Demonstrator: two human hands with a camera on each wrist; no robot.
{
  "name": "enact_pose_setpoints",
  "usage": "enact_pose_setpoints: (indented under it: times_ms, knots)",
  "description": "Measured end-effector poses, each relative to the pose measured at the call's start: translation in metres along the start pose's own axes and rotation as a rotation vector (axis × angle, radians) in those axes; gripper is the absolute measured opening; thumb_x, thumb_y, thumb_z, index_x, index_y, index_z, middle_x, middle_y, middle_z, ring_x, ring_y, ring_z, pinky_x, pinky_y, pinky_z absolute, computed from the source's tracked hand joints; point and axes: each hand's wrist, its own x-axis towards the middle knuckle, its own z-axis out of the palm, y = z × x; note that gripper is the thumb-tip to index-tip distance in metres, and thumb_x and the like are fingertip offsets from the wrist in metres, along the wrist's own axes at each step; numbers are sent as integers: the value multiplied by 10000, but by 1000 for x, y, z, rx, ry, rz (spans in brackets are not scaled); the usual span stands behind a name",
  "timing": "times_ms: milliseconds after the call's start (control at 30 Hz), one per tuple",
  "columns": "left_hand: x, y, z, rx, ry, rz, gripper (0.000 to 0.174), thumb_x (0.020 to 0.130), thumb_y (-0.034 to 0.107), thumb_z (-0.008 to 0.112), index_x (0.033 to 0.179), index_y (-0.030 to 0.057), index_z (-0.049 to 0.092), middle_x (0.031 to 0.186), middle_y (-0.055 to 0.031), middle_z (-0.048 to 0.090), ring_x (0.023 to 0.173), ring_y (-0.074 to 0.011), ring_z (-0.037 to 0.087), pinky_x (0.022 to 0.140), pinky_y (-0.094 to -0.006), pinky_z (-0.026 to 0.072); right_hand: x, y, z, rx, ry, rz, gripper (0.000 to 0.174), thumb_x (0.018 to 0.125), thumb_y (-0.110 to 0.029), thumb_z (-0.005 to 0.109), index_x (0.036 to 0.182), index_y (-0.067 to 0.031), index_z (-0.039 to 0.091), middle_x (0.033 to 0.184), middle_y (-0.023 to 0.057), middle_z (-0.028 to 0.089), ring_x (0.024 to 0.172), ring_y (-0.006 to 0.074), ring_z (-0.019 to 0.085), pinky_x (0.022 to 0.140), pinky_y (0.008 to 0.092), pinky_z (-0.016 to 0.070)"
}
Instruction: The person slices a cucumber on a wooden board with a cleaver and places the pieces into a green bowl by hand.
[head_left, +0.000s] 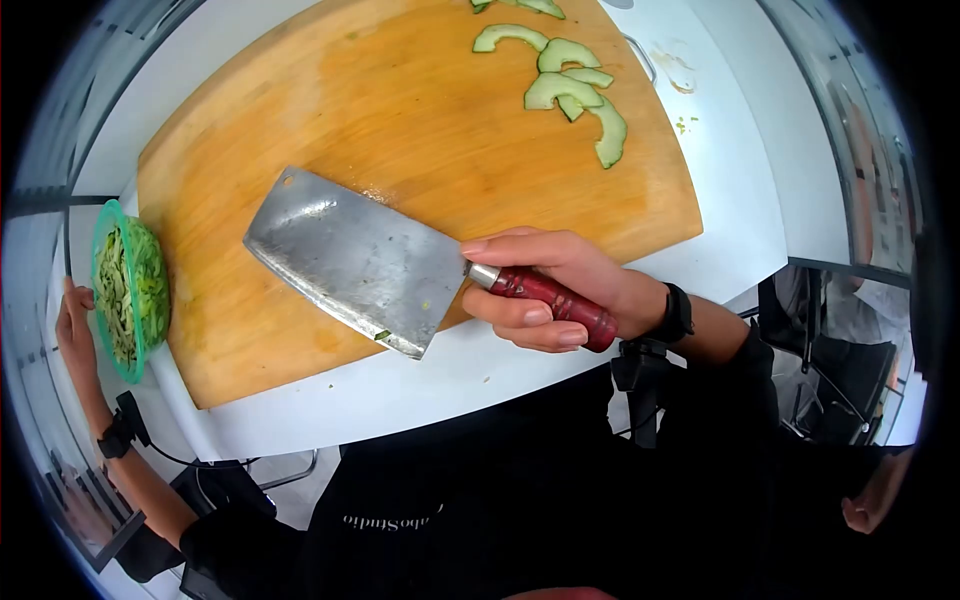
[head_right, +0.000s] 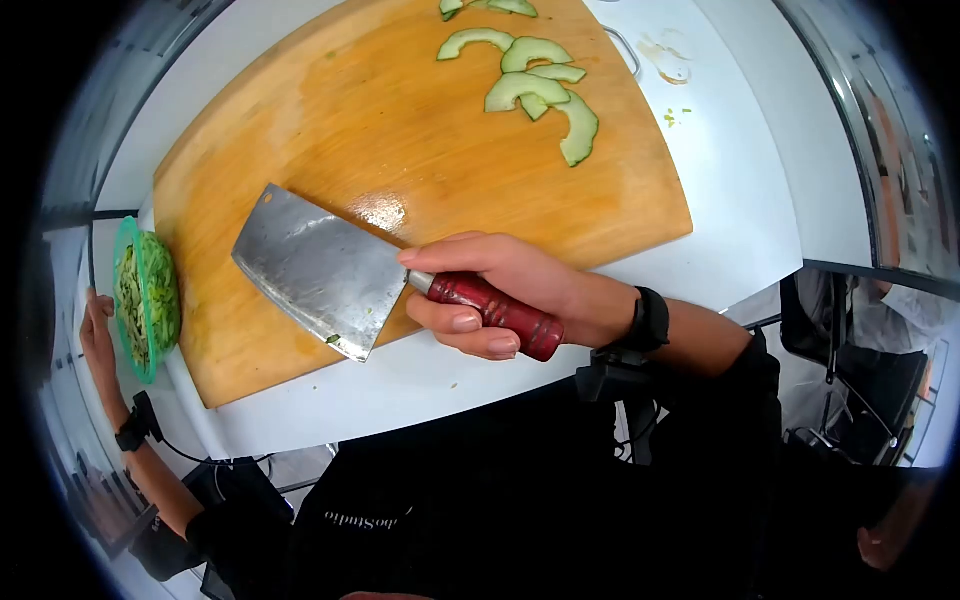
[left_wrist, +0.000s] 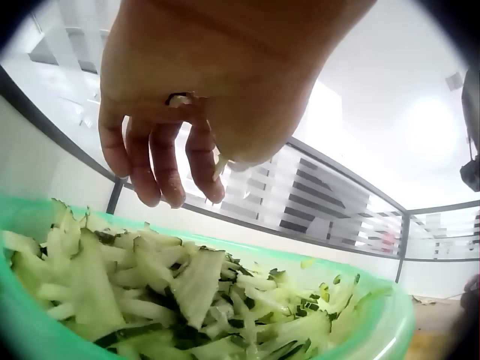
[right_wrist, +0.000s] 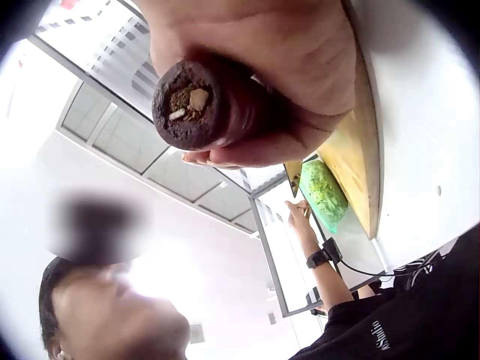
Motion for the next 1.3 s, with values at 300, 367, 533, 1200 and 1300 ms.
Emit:
enact_pose_setpoints:
  times_ms: [300,367,533,1200,1300]
  knots:
    - [-18,57,8,-67,114,-178,672,1104,615,301,846,73,602,682,-10,517,599,-76,412,574,-267,315,0,1,0,22,-5,-7,565,1141,-367,365,656,-89,446,565,2,434,397,106,451,410,241,390]
    - [-15,45,2,-31,101,-149,675,1099,628,292,845,83,599,597,12,448,535,-72,344,531,-275,268,0,1,1,22,8,-3,569,1142,-369,361,653,-90,445,560,3,435,397,107,455,409,241,393]
    - [-8,26,-3,22,123,-117,651,1096,618,335,828,81,587,541,31,332,517,-78,265,534,-278,241,0,2,0,-9,-16,-12,566,1142,-374,356,661,-90,448,551,5,437,398,105,461,411,241,401]
    - [-81,339,106,-76,-294,730,144,924,97,719,997,18,623,938,-103,636,835,-243,623,737,-346,487,-49,-51,-2,-234,187,-699,589,1143,-349,220,659,-95,440,572,9,434,352,124,458,369,241,400]
    - [-72,365,144,-144,-368,897,156,932,135,725,999,34,626,950,-95,649,850,-242,648,750,-351,509,-71,-73,-30,-443,187,-802,524,1138,-342,301,685,-114,433,552,-9,416,392,97,442,407,210,403]
